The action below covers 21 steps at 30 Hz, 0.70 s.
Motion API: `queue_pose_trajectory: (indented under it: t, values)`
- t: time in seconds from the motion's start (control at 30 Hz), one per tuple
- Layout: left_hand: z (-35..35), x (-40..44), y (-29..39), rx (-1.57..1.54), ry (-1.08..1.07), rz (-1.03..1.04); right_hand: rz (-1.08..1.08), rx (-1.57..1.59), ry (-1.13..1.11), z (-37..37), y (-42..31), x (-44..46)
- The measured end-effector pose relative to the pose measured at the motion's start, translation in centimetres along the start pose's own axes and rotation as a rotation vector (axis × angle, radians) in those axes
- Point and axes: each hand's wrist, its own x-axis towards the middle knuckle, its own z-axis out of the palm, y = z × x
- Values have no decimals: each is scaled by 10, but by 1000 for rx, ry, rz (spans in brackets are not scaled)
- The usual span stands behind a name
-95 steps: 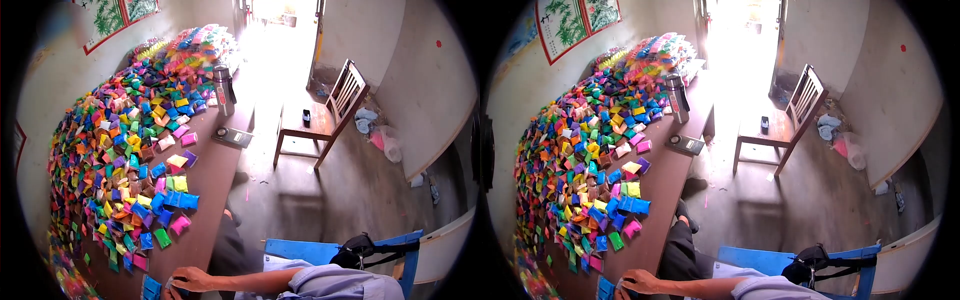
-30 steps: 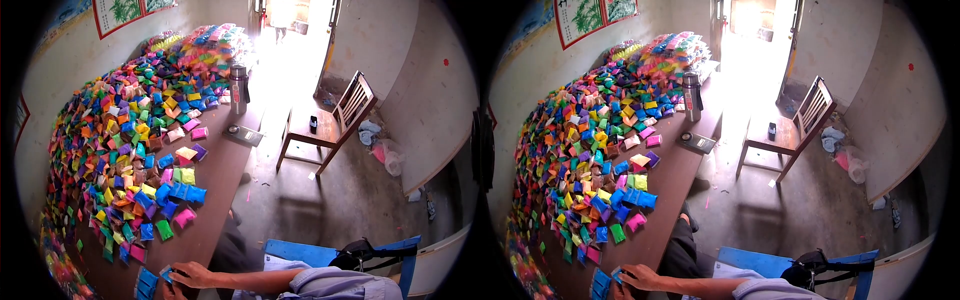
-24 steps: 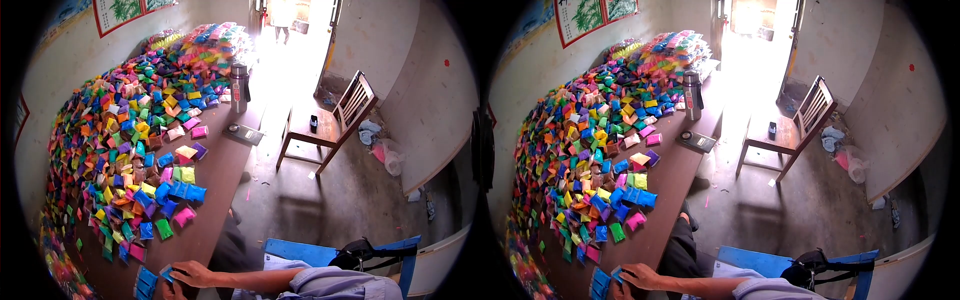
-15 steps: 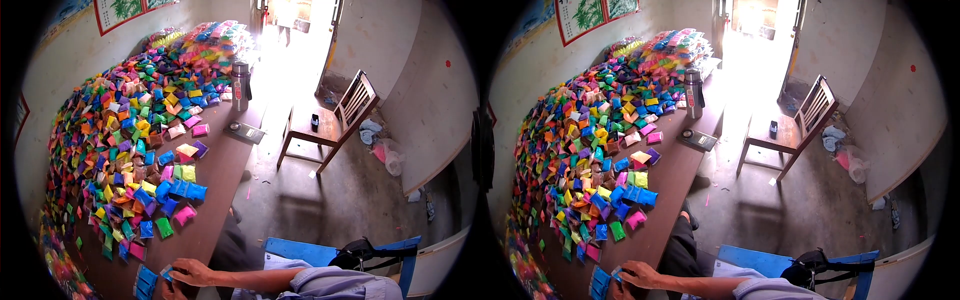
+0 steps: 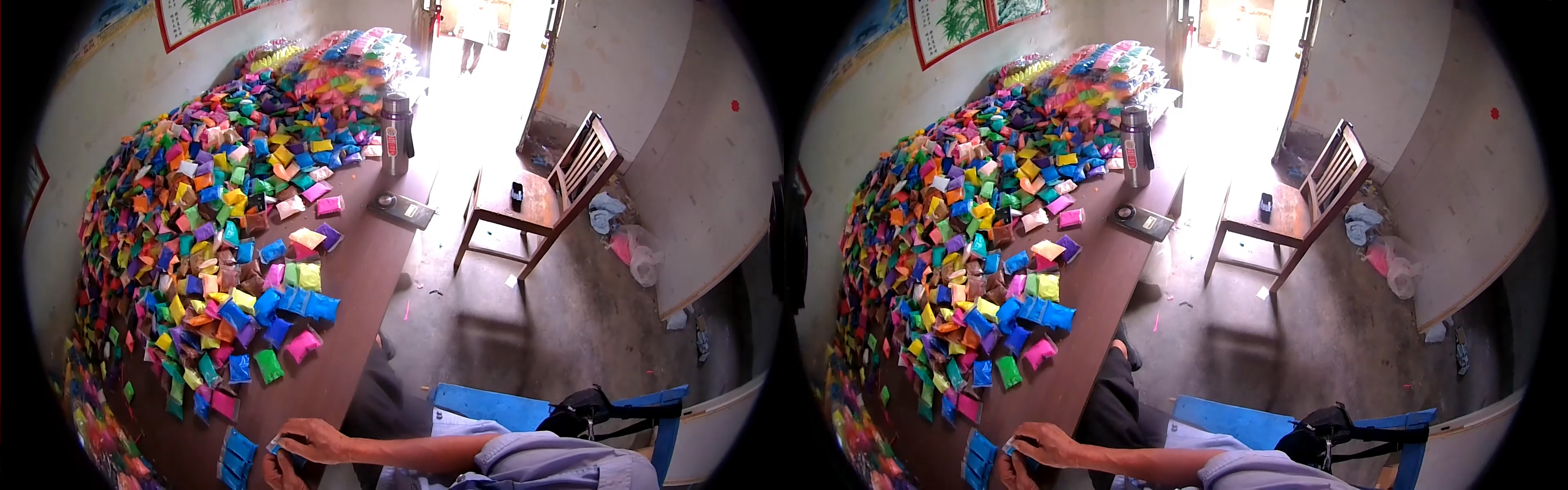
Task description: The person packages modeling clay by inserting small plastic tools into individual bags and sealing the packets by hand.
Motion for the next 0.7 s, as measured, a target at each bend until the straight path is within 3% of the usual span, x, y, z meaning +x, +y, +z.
queue_pose_trajectory:
  t: [0.33, 0.47, 0.67, 0.7]
  values:
    - [-1, 3, -12, -21, 123, -53, 39, -37, -53, -2, -6, -2]
    - [1, 2, -7, 28, 110, 10, 5, -54, -29, 1, 2, -3]
    - [-5, 1, -19, 20, 115, -71, -18, -92, -25, 2, 1, -5]
    - [1, 2, -30, 15, 186, 119, -8, -104, -37, 1, -2, -5]
